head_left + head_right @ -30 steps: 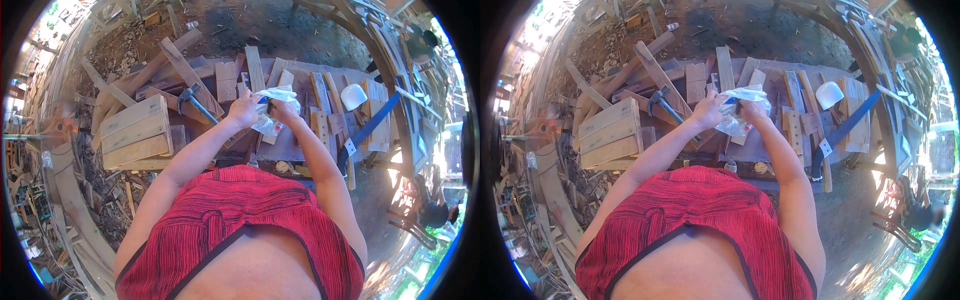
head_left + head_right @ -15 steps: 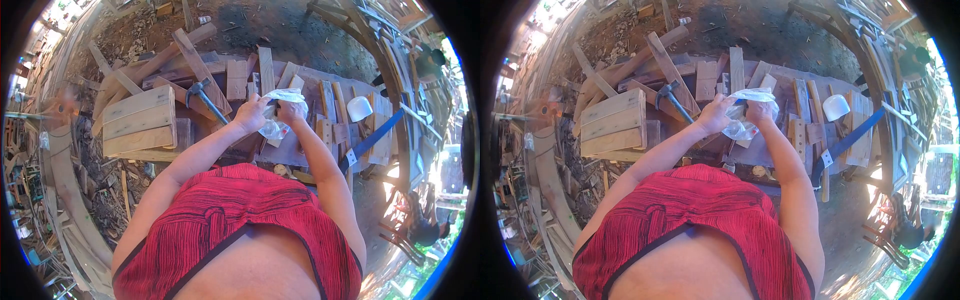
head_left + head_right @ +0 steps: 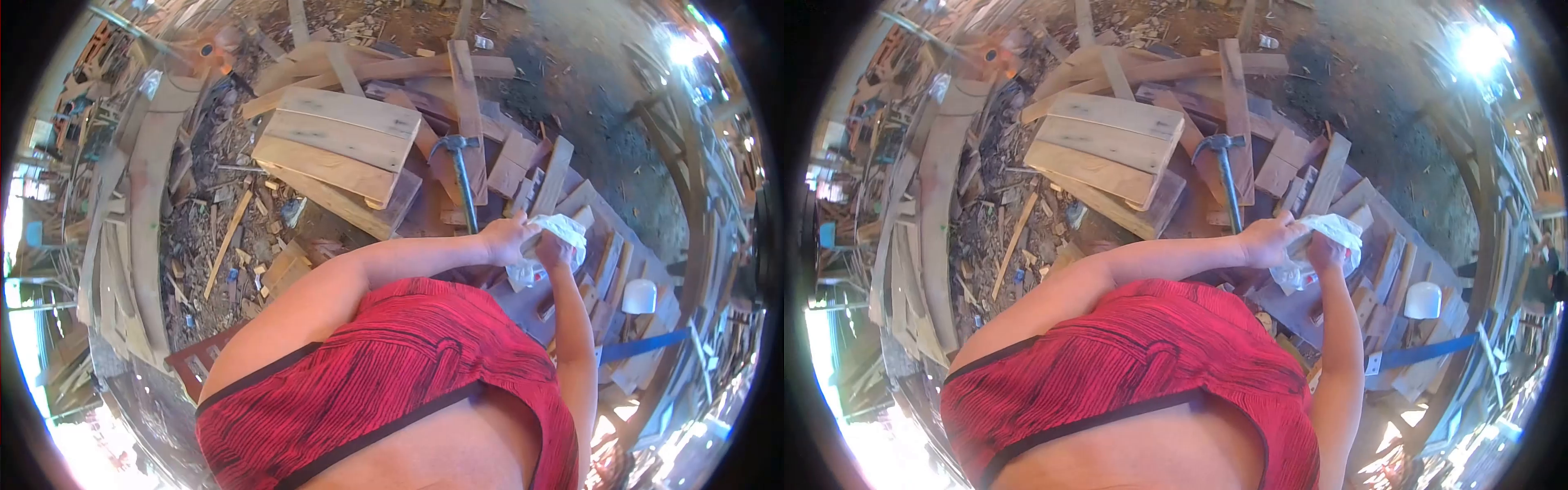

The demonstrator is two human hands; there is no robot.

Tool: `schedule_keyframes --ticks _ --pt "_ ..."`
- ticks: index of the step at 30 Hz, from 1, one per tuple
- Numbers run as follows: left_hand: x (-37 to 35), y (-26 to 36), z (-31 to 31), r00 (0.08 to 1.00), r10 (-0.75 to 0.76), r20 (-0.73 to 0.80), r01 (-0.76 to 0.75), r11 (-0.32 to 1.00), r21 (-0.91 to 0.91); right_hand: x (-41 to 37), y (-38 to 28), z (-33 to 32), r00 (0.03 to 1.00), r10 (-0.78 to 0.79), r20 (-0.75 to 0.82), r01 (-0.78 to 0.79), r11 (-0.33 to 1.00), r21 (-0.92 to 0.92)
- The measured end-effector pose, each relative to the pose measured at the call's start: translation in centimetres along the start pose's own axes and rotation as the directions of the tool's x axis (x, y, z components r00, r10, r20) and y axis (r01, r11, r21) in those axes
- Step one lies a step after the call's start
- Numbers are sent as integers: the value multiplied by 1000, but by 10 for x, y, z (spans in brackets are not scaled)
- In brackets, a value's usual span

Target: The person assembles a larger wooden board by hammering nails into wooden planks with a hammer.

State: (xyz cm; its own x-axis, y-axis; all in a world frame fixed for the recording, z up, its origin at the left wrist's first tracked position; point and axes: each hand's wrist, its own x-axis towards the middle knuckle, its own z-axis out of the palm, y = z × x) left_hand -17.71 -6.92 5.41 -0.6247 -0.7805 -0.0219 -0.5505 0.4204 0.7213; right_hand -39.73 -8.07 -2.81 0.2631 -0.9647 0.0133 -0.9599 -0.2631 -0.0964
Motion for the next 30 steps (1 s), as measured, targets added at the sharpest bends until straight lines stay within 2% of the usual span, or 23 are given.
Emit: schedule_keyframes --ticks 4,8,11,12,14,15,18,20,22,23,24,25,26,27,28,29,30 --pt "-7 -7 2 1000 3 10 -3 999 -54 3 4 -7 999 -17 48 19 999 -42" --pt "-14 -6 -4 998 -40 50 44 997 -67 3 3 2 998 -52 -26 52 999 11" --pt "-18 -8 -4 998 -36 51 40 996 -82 7 -1 4 977 78 201 -55 991 -118" --pt "-20 -10 -3 998 -38 46 42 996 -84 7 1 8 977 73 201 -49 991 -121" --pt "-22 -14 -2 998 -40 45 43 996 -77 5 5 16 998 -60 22 63 976 -210" --pt "-23 -14 -3 998 -39 43 42 996 -80 4 4 14 998 -61 23 64 975 -213" --pt "-27 -14 -4 999 -23 43 27 995 -97 -2 1 4 999 -18 -29 12 983 -185" --pt "-26 -14 -3 999 -12 42 16 996 -88 -3 3 -6 997 12 -82 -17 998 -68" --pt "-26 -17 -2 999 7 44 -2 994 -108 -1 -7 -29 993 97 -69 -97 995 3" --pt "-24 -18 0 999 17 40 -12 992 -123 -2 0 -29 988 32 -151 -36 999 -28" --pt "-22 -20 3 999 4 48 3 989 -150 -1 16 -16 992 67 -104 -67 998 1" --pt "-24 -13 -5 999 4 46 2 992 -129 -5 40 15 986 62 -152 -63 998 4" --pt "-23 -16 -1 999 32 4 -31 990 -141 -6 51 23 983 140 -120 -131 988 82" --pt "-20 -16 0 999 37 14 -35 993 -117 -4 52 9 974 228 19 -228 965 129" --pt "-18 -15 2 997 66 36 -61 990 -128 -2 65 24 956 293 23 -292 938 188" --pt "-16 -15 4 996 91 -12 -91 986 -138 -2 77 34 990 143 0 -143 988 62" --pt "-14 -15 7 992 110 -64 -118 982 -145 -2 80 27 998 59 20 -59 998 -10"
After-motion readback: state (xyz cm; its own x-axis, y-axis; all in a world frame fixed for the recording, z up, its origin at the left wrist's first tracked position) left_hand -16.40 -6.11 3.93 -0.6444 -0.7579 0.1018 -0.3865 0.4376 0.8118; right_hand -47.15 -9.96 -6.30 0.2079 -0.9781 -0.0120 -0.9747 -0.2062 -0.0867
